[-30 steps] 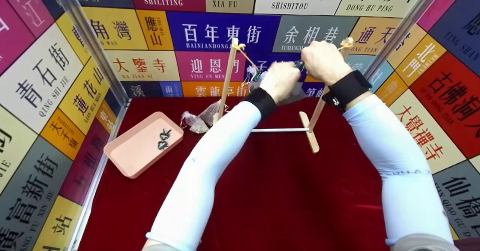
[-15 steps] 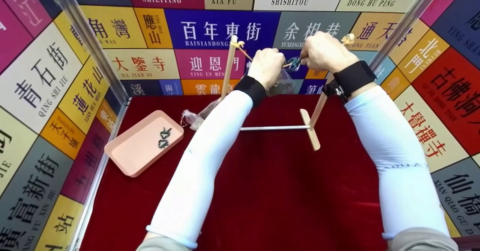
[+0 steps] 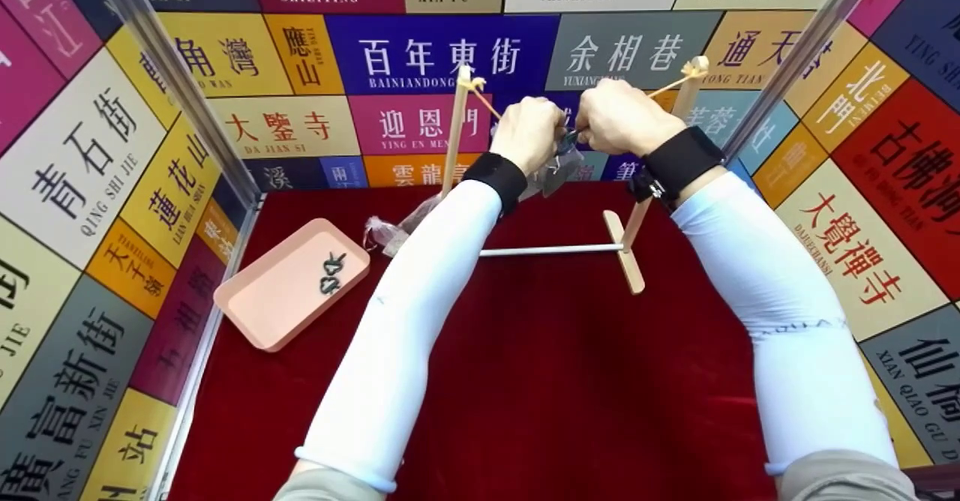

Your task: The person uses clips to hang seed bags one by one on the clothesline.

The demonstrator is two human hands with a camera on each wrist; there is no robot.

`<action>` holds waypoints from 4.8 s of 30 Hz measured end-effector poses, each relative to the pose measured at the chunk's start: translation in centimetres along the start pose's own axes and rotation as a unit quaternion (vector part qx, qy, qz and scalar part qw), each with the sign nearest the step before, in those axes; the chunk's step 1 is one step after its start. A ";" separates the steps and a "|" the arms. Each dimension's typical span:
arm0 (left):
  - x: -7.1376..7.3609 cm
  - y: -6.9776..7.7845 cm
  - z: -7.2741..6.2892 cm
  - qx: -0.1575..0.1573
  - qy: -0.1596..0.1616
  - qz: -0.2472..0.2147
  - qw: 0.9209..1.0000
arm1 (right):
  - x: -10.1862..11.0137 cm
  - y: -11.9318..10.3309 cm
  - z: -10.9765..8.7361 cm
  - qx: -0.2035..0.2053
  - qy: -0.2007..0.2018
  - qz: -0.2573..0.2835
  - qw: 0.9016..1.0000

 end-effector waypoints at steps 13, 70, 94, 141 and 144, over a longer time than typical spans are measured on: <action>0.6 1.1 -2.1 -0.044 0.017 -0.005 0.999 | -1.6 1.7 -2.5 -0.034 0.110 0.052 0.992; -17.7 -36.1 -39.1 0.444 -0.135 -0.097 0.881 | -22.4 1.5 -9.4 -0.178 0.002 0.183 0.967; -13.6 -37.7 -39.9 0.482 -0.141 -0.085 0.861 | -22.7 1.9 -10.5 -0.184 -0.010 0.204 0.961; -13.9 -7.4 -20.0 0.246 -0.086 -0.567 0.781 | -18.6 -9.4 -7.5 0.027 0.128 0.221 0.967; -14.3 -7.1 -20.1 0.256 -0.091 -0.585 0.764 | -18.4 -9.3 -7.8 0.039 0.146 0.218 0.964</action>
Point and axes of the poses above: each hand's wrist, its own z-axis towards the middle knuckle, its own x-axis out of the back of the hand, y = z × x, the point moved 10 cm from there along z, towards the middle knuckle, and after that the axes turned 2 degrees about -x, right-handed, at the moved point
